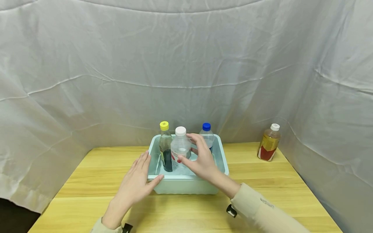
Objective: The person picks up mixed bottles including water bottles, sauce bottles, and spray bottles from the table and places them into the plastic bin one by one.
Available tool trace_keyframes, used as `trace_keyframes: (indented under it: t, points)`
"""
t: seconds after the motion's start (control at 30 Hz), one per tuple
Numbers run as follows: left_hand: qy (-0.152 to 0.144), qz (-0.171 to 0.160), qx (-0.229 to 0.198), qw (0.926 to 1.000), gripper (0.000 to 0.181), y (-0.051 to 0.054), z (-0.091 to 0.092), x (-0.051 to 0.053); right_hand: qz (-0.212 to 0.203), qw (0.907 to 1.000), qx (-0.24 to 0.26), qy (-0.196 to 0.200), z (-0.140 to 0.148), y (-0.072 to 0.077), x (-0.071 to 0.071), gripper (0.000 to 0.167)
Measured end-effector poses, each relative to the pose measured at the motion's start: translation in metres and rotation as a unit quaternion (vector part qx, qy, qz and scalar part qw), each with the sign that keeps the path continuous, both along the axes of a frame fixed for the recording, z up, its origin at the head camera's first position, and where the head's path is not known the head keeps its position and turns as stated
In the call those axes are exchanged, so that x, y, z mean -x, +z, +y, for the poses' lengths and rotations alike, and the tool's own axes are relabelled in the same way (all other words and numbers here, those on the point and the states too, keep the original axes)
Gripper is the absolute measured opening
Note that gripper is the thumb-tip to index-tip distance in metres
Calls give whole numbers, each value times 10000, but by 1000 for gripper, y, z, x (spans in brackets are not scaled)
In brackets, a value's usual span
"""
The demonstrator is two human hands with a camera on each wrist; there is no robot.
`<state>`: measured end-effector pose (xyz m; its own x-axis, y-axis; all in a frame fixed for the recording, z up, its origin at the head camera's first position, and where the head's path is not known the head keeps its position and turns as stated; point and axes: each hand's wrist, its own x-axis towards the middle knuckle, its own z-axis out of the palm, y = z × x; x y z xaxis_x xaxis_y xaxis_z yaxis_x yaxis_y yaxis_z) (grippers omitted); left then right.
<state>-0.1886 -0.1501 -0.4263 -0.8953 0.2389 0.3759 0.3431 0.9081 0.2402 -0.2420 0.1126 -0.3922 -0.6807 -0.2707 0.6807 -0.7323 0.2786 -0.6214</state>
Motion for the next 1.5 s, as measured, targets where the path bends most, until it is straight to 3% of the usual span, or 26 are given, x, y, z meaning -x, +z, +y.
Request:
trace_keyframes:
  t: [0.27,0.63,0.97,1.5]
  points:
    - [-18,46,0,10000,98,-1,0,0,-505,9979,-345,215,-10,1,7,76]
    - [-28,13,-41,10000,99,-1,0,-1,-1203,9878,-809,572,-21,-4,15,75]
    - [-41,44,-9,10000,98,1,-1,-2,-1294,9840,-964,758,-23,-4,16,85]
    - [-27,-35,-11,10000,99,1,-1,-4,-1561,9793,-1079,701,-22,-5,16,79]
